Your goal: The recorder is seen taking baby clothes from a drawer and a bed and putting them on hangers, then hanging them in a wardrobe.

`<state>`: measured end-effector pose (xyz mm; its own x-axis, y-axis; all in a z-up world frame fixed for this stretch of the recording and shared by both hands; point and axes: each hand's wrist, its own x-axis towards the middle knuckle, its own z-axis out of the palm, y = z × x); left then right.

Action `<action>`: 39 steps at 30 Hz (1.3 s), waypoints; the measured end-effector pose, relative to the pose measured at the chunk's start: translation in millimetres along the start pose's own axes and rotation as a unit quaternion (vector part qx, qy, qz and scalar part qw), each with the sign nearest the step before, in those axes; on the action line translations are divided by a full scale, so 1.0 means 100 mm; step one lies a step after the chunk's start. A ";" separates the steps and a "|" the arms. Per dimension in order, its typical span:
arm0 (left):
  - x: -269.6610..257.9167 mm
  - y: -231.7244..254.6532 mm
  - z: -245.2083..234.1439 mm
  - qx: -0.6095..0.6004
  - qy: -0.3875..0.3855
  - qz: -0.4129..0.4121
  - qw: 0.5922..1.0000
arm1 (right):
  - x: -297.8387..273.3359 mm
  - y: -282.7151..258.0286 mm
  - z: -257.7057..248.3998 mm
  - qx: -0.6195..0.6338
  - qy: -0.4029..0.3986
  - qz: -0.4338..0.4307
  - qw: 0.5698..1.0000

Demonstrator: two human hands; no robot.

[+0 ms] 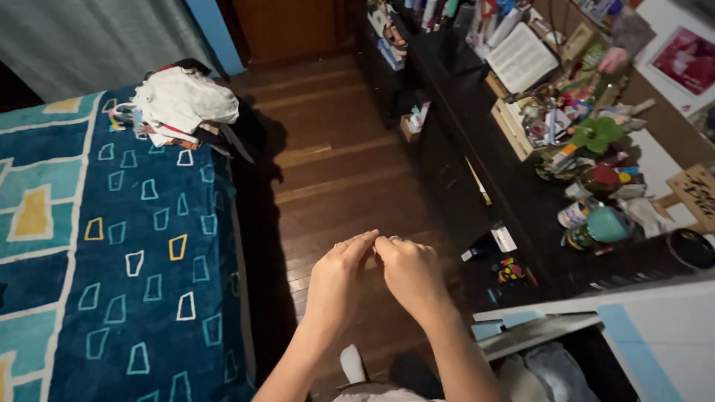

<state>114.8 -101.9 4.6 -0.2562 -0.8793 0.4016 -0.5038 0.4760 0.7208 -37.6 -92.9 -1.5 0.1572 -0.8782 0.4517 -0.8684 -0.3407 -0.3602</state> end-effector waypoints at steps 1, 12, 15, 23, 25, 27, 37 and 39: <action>0.02 -0.05 -0.03 0.000 0.000 -0.002 1.000 | 0.05 -0.01 0.05 0.000 -0.002 0.000 1.000; 0.36 -0.57 -0.23 0.062 0.066 -0.051 0.995 | 0.75 -0.01 0.65 0.026 -0.048 -0.059 0.997; 0.51 -0.79 -0.35 0.072 0.100 -0.036 0.992 | 1.09 -0.04 0.85 0.048 -0.049 -0.095 0.993; 1.36 -1.31 -0.56 0.117 0.156 -0.064 0.979 | 2.17 0.12 1.29 0.082 -0.049 -0.151 0.984; 1.56 -1.42 -0.57 0.123 0.168 -0.060 0.976 | 2.40 0.17 1.35 0.081 -0.049 -0.159 0.983; 1.77 -1.51 -0.57 0.123 0.162 -0.093 0.975 | 2.66 0.23 1.37 0.078 -0.049 -0.171 0.981; 2.26 -2.08 -0.60 0.179 0.214 -0.131 0.951 | 3.37 0.36 2.06 0.155 -0.092 -0.212 0.960; 2.31 -2.17 -0.68 0.096 0.230 -0.186 0.951 | 3.50 0.34 2.19 0.162 -0.108 -0.230 0.953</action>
<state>221.3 -406.4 -20.2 0.3341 -0.8645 0.3754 -0.6411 0.0835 0.7629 91.1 -485.6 -34.8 0.6098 -0.6472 0.4574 -0.4981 -0.7619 -0.4140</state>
